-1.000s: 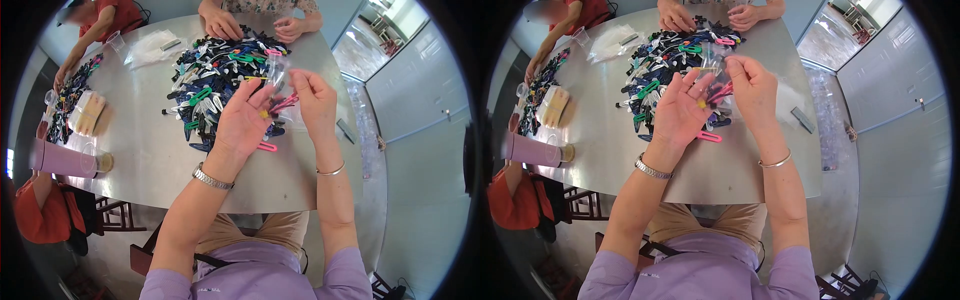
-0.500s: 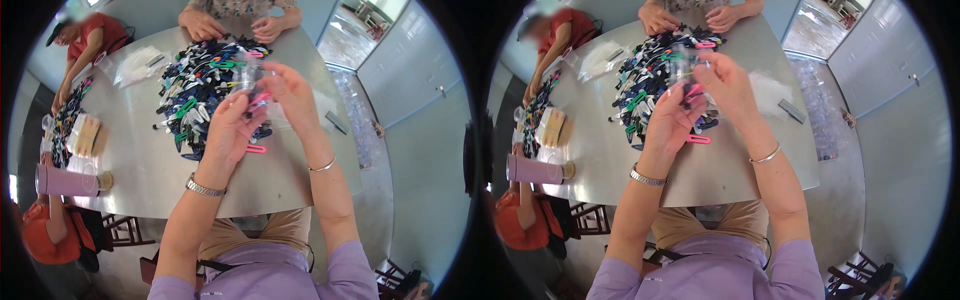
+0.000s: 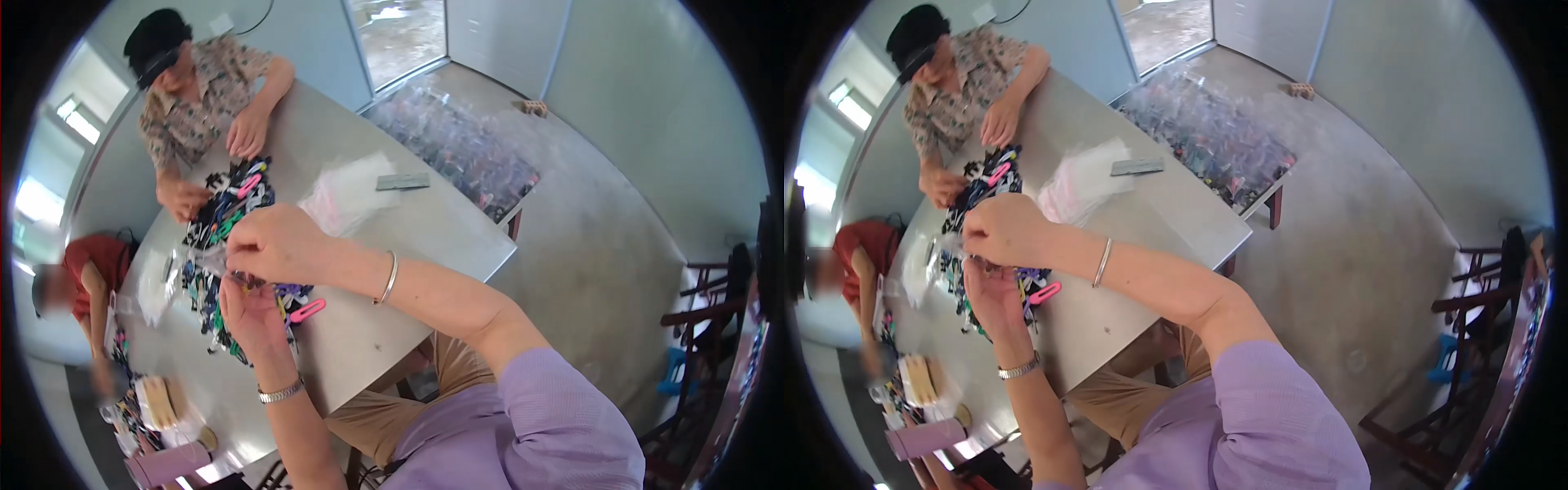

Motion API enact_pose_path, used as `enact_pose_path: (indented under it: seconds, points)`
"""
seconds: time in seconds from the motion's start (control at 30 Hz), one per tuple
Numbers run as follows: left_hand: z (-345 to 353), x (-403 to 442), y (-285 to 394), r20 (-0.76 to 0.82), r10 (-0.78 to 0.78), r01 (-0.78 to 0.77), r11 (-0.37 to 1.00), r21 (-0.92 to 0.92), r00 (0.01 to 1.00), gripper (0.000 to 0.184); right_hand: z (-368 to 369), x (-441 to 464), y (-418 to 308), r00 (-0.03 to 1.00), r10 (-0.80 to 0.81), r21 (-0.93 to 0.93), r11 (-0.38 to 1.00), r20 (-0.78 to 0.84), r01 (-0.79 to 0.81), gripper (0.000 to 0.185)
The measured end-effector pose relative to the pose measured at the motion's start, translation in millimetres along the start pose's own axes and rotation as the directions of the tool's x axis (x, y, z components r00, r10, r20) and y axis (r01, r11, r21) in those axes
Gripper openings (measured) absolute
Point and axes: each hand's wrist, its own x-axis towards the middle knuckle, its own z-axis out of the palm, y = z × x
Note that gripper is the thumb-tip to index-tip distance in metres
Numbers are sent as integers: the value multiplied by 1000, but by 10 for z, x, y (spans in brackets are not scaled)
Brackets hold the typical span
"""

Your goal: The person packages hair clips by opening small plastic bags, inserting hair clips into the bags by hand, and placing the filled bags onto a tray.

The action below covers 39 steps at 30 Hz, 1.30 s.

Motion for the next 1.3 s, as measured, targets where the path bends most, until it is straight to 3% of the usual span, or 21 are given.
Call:
enact_pose_path:
  seconds: [0.07, 0.17, 0.2, 0.27, 0.3, 0.37, 0.4, 0.43, 0.5, 0.57, 0.7, 0.77, 0.9, 0.97, 1.0, 1.07, 1.1, 1.17, 1.3]
  points:
    - [68, -22, -37, 14, 76, -78, 986, 148, 997, 16, -202, -27, -112, 992, -122, -98, 988, -11, 121, 15]
    - [76, -81, -97, -33, 165, -141, 915, 378, 986, 19, -775, -223, -157, 962, -225, -165, 966, -157, 199, 11]
    - [83, -119, -124, 39, 177, -175, 877, 447, 984, 19, -1031, -332, -166, 930, -294, -239, 941, -219, 241, 9]
    - [139, -218, -220, 102, 193, -207, 667, 716, 976, 19, -1588, -668, -226, 943, 88, 69, 995, -321, -69, 7]
    - [272, -315, -242, 206, 165, -262, 508, 821, 965, 20, -1846, -834, -130, 894, 176, 108, 984, -412, -144, 7]
    - [491, -513, -296, 97, -51, -66, 426, 903, 994, 24, -2326, -1208, 206, 777, 266, 99, 961, -571, -256, 7]
    - [268, -441, -342, 420, -93, -402, 166, 900, 903, 32, -2523, -1425, 402, 719, 259, 44, 952, -645, -303, 6]
    - [377, -448, -375, 424, -108, -406, 158, 900, 899, 32, -2676, -1654, 597, 667, 312, 89, 934, -677, -347, 7]
    - [651, -500, -448, 691, -260, -735, -148, 662, 675, 41, -2814, -2093, 960, 604, 370, 144, 910, -706, -389, 7]
    - [695, -482, -522, 724, -320, -788, -155, 596, 611, 48, -2786, -2465, 1281, 530, 500, 96, 783, -685, -615, 8]
    - [720, -490, -586, 654, -391, -744, -138, 654, 648, 47, -2554, -2805, 1857, 474, 595, 195, 733, -649, -652, 12]
    - [715, -484, -597, 627, -392, -715, -126, 688, 673, 47, -2433, -2738, 2025, 486, 536, 81, 725, -690, -684, 14]
    - [705, -469, -605, 636, -395, -722, -115, 682, 663, 44, -2286, -2615, 2240, 540, 523, 21, 731, -659, -682, 13]
    - [705, -465, -604, 636, -405, -727, -115, 677, 657, 42, -2282, -2602, 2167, 511, 510, -370, 358, -691, -857, 17]
    - [703, -459, -607, 642, -399, -728, -105, 677, 655, 41, -2271, -2638, 2164, 509, 509, -368, 356, -694, -859, 17]
    - [705, -458, -599, 646, -392, -727, -94, 680, 655, 39, -2257, -2768, 2157, 565, 224, -458, 392, -794, -798, 21]
    - [728, -457, -591, 642, -403, -730, -106, 675, 652, 36, -2267, -2823, 2143, 567, 224, -461, 389, -793, -798, 21]
    - [737, -454, -596, 643, -409, -734, -111, 669, 648, 34, -2315, -2913, 2096, 440, 326, -251, 485, -837, -838, 20]
    - [763, -455, -590, 650, -404, -738, -104, 667, 644, 33, -2366, -2979, 1898, 410, 346, -121, 621, -844, -774, 18]
